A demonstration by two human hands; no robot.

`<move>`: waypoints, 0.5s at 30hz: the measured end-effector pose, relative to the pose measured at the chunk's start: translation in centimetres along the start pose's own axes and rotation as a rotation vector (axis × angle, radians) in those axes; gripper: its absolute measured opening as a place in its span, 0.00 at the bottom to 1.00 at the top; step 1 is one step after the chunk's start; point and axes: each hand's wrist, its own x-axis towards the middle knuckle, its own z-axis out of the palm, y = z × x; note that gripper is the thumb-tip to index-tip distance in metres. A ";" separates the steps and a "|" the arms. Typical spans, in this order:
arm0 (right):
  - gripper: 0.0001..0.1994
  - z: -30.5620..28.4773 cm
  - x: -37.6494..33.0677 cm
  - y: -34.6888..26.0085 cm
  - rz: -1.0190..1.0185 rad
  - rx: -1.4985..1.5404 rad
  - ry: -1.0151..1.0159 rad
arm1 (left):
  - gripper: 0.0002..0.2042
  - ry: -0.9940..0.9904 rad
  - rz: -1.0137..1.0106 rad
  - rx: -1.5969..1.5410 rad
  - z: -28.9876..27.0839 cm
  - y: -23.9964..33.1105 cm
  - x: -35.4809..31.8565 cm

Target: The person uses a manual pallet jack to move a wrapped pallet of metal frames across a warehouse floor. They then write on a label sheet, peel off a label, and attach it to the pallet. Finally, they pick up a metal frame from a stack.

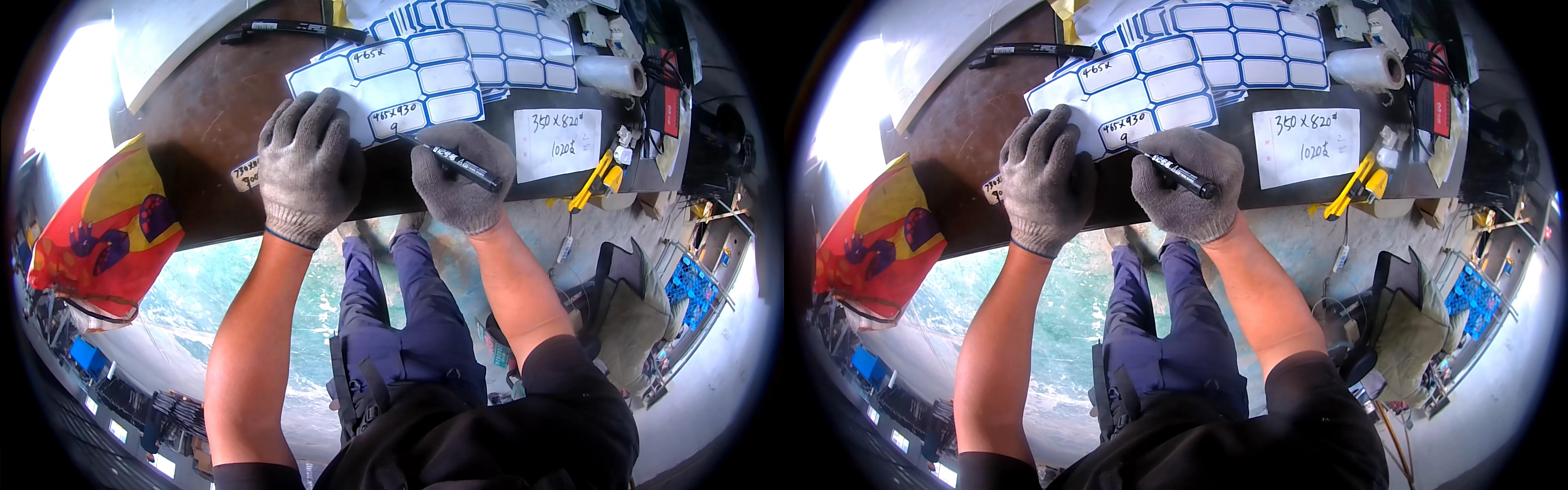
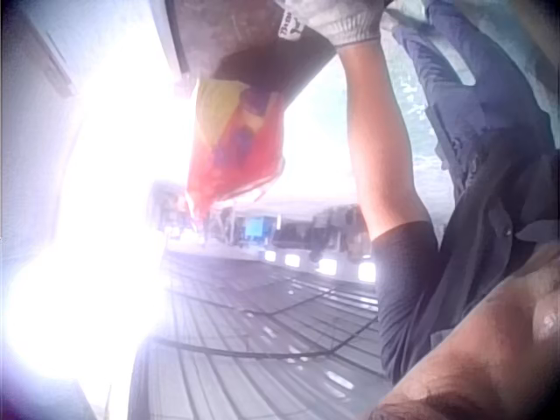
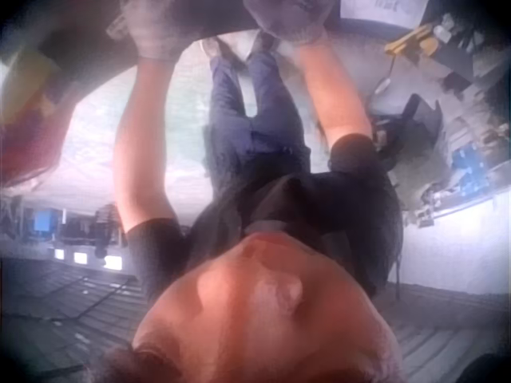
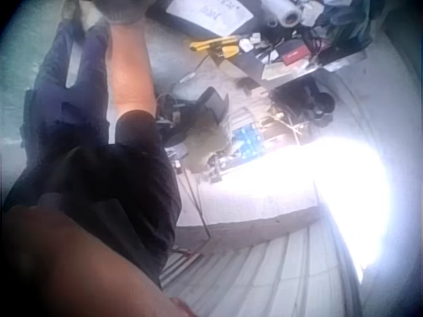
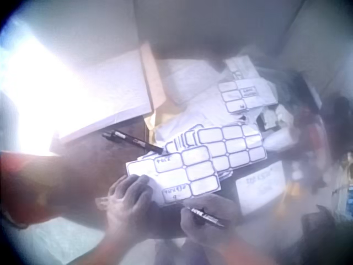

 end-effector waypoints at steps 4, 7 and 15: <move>0.06 0.1 -0.3 -0.2 0.060 -0.024 0.082 | 0.18 0.004 0.000 0.007 0.0 0.0 0.0; 0.06 0.3 -0.3 -0.2 0.076 -0.014 0.085 | 0.18 0.008 0.000 0.009 0.0 0.0 0.0; 0.05 0.5 -0.4 -0.1 0.089 -0.022 0.076 | 0.18 -0.008 -0.006 0.020 0.1 0.0 -0.1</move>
